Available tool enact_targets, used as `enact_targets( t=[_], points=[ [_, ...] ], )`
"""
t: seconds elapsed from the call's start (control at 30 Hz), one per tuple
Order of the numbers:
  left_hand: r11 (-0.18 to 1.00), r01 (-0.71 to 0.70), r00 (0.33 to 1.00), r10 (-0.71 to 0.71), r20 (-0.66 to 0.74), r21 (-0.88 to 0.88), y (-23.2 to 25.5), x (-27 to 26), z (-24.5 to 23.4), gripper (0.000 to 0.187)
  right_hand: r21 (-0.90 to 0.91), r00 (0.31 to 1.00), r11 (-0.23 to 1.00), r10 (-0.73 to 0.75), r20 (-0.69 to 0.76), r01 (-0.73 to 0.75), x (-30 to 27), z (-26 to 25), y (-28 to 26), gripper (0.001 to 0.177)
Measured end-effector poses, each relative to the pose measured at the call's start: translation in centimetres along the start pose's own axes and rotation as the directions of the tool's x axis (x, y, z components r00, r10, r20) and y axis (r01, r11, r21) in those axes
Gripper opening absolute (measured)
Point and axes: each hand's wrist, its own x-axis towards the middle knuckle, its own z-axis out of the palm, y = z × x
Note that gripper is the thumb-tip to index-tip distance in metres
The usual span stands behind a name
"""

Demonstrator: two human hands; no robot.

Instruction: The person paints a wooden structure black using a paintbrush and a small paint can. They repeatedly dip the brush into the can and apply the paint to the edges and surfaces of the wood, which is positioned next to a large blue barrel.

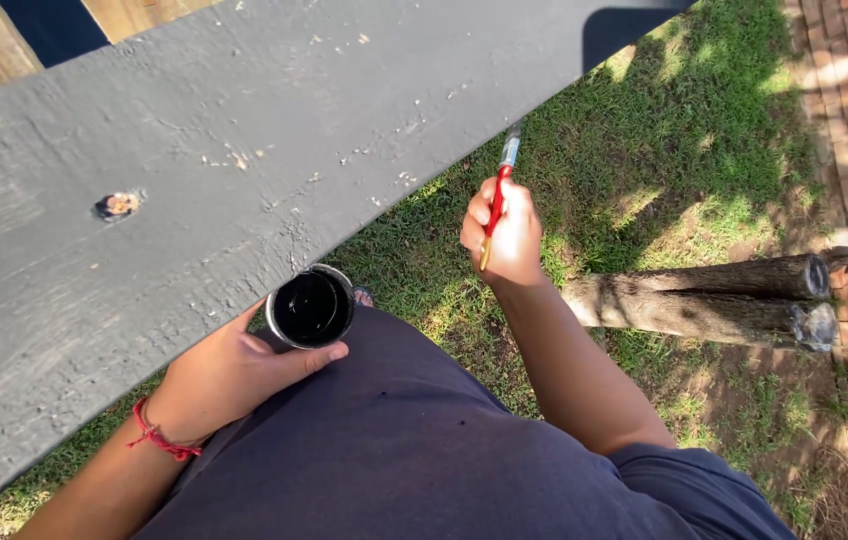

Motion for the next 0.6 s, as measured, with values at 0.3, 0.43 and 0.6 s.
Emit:
enact_targets(
  t=[0.3,0.43,0.6],
  points=[
    [0.879,-0.446,0.855,0.474,-0.208,0.171,-2.2,2.5,1.3,0.080,0.157,0.989,0.977,0.147,-0.013,-0.144,-0.6,2.4,-2.6,0.025],
    [0.660,-0.723,0.629,0.751,-0.199,0.204,-1.9,2.8,1.1,0.054,0.182,0.994,0.983,0.019,0.111,-0.039,-4.8,2.0,-3.0,0.024],
    [0.397,-0.874,0.366,0.917,-0.157,0.280,0.3,3.3,1.3,0.055,-0.787,0.985,0.604,-0.173,0.026,0.127,-12.1,7.6,-6.8,0.016]
  ],
)
